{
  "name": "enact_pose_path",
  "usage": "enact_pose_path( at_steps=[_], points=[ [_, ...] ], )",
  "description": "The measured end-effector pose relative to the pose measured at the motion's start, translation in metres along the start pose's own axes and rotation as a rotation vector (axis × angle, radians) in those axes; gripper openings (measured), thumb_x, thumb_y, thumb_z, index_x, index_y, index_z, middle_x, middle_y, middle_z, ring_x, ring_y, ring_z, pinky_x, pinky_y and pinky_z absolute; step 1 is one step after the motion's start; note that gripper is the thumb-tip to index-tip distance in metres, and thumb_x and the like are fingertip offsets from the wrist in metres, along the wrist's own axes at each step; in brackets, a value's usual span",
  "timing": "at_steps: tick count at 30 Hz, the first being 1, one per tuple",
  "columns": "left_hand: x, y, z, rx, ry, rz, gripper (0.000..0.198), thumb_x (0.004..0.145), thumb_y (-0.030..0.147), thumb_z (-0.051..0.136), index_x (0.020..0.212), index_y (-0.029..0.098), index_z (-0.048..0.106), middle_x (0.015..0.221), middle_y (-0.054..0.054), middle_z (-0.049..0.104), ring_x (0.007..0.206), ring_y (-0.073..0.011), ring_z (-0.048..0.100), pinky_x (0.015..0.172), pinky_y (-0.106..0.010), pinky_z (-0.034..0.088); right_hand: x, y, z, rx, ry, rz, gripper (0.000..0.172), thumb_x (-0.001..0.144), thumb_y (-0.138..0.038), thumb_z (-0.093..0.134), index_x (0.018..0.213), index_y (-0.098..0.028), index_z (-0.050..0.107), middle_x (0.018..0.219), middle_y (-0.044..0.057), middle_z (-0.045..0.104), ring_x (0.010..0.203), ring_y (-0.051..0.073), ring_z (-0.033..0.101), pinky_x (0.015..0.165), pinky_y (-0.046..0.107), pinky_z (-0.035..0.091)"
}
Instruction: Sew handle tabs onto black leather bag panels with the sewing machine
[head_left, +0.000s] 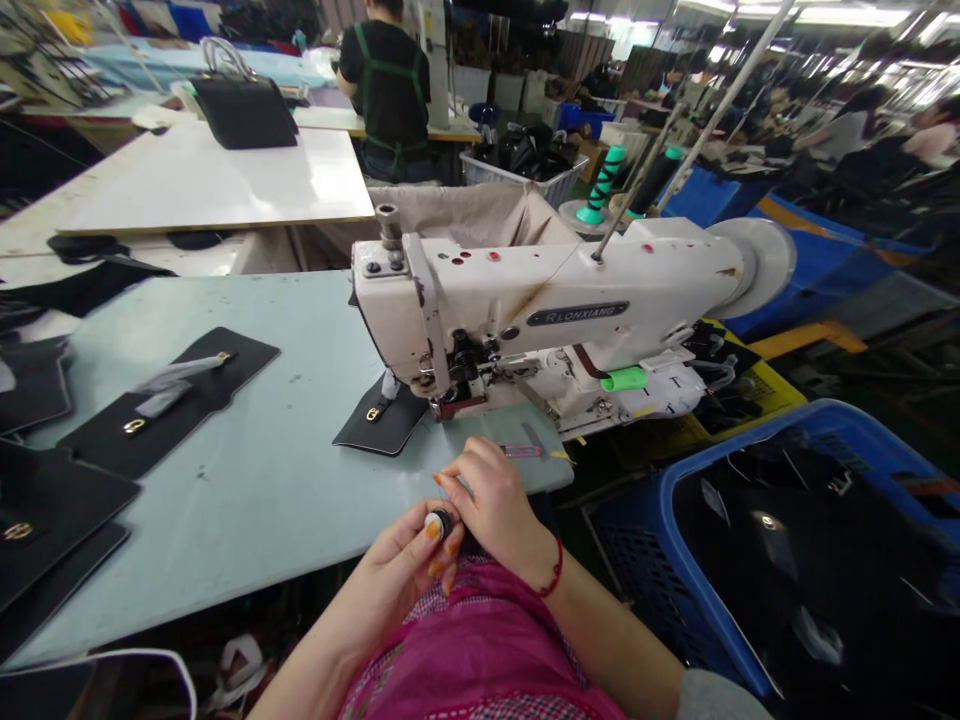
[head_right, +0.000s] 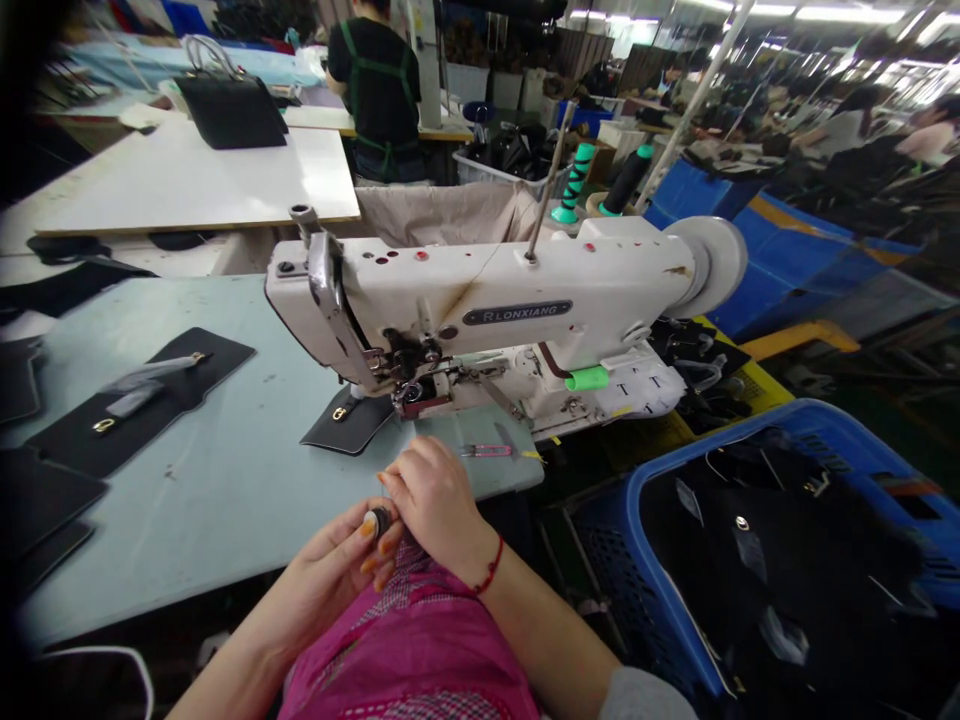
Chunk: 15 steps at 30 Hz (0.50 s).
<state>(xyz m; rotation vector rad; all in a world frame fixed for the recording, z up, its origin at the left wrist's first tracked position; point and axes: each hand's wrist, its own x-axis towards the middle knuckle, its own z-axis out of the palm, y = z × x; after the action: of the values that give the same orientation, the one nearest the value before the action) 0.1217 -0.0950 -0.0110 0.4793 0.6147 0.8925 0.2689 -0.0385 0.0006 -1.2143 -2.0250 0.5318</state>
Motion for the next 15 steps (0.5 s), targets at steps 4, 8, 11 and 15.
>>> enact_pose_path(
  at_steps=[4, 8, 11, 15],
  points=[
    [-0.0017, 0.0008, 0.0017, 0.034, -0.029, -0.022, 0.018, 0.092, 0.031, 0.056, 0.097, 0.014, 0.063, 0.076, 0.000, 0.047, 0.060, -0.0069, 0.040, 0.058, -0.021, 0.041, 0.0014, 0.0007, 0.0011, -0.066, -0.009, 0.019, 0.018, 0.090, -0.014, 0.061, 0.075, -0.018, 0.055, 0.082, 0.003, 0.055, 0.083, 0.018, 0.052, 0.074, 0.029, 0.041],
    [-0.0032, 0.0027, 0.0045, 0.066, -0.005, 0.024, 0.020, 0.091, 0.034, 0.058, 0.097, 0.015, 0.062, 0.077, -0.001, 0.047, 0.061, -0.0075, 0.043, 0.058, -0.021, 0.040, 0.0012, 0.0044, -0.0014, -0.108, 0.019, 0.036, 0.019, 0.093, -0.016, 0.057, 0.075, -0.019, 0.054, 0.082, 0.003, 0.054, 0.082, 0.018, 0.052, 0.074, 0.030, 0.042],
    [-0.0031, 0.0029, 0.0048, 0.062, 0.008, 0.009, 0.020, 0.090, 0.034, 0.060, 0.095, 0.014, 0.062, 0.077, -0.001, 0.047, 0.059, -0.0066, 0.040, 0.057, -0.020, 0.040, 0.0002, 0.0064, -0.0037, -0.145, 0.031, 0.049, 0.020, 0.095, -0.016, 0.054, 0.075, -0.019, 0.054, 0.081, 0.004, 0.054, 0.081, 0.019, 0.051, 0.074, 0.031, 0.042],
    [-0.0027, 0.0008, 0.0031, 0.022, 0.012, 0.012, 0.021, 0.089, 0.035, 0.062, 0.094, 0.014, 0.061, 0.074, 0.001, 0.044, 0.059, -0.0066, 0.036, 0.056, -0.020, 0.039, -0.0001, 0.0059, -0.0036, -0.180, 0.019, 0.048, 0.023, 0.096, -0.017, 0.050, 0.074, -0.019, 0.054, 0.081, 0.005, 0.053, 0.082, 0.020, 0.051, 0.073, 0.032, 0.041]
  ],
)
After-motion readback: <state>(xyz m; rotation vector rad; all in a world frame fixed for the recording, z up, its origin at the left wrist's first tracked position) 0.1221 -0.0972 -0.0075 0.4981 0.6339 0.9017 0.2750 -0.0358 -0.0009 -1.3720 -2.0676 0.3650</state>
